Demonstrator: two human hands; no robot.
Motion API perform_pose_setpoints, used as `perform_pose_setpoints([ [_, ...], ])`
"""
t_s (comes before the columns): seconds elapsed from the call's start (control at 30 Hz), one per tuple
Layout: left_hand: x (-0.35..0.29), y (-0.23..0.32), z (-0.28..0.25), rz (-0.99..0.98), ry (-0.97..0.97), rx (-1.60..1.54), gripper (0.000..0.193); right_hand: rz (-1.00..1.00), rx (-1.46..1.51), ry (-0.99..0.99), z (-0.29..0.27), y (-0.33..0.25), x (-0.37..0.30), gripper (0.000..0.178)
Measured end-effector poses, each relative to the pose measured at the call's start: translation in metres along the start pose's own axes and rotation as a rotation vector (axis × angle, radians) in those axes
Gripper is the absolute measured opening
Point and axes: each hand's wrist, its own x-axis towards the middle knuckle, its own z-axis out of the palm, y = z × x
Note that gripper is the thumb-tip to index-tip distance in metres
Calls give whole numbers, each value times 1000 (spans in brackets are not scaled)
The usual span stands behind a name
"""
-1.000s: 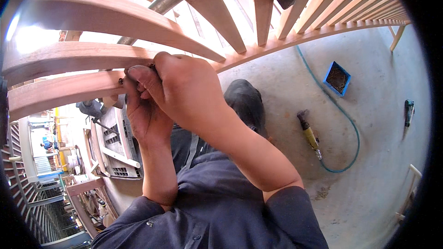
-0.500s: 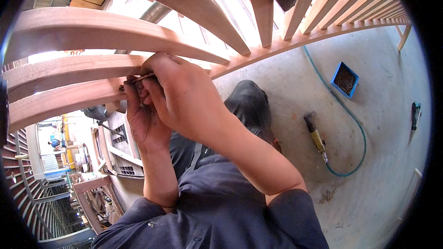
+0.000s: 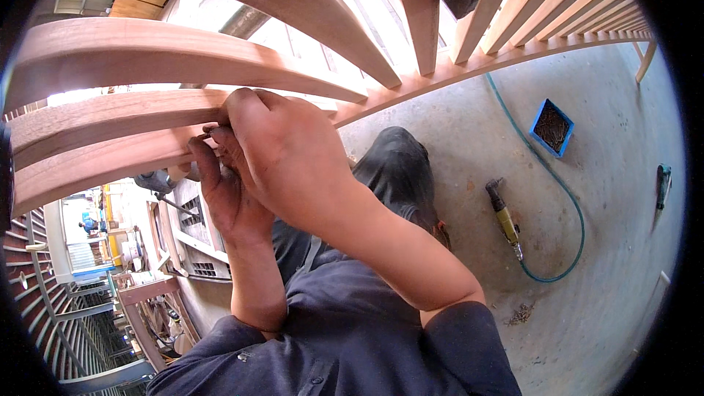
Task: The person assembles a wooden chair by driving screws into the frame using a pneumatic screwdriver and a manual screwdriver. They work on the underside of the chair, which is clamped to a workbench, and then move the completed chair to a stack.
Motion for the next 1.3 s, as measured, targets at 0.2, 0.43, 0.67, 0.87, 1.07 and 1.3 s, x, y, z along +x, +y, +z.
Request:
perform_pose_setpoints([
  [0.2,0,2,-2,15,19,70,29,150,-27,-59,-4,-7,-2,15],
  [0.43,0,-1,1,48,22,21,28,131,-8,-94,-6,-10,5,14],
  [0.67,3,-13,16,149,148,109,30,141,42,-168,-14,-11,6,13],
  [0.87,0,-6,3,110,122,164,27,224,-63,-212,-21,-17,5,16],
  [1.07,-1,-2,0,46,13,74,26,74,20,-69,-5,-7,5,24],
  [1.3,-12,-8,-2,181,276,414,27,83,89,-89,-14,-4,-7,14],
])
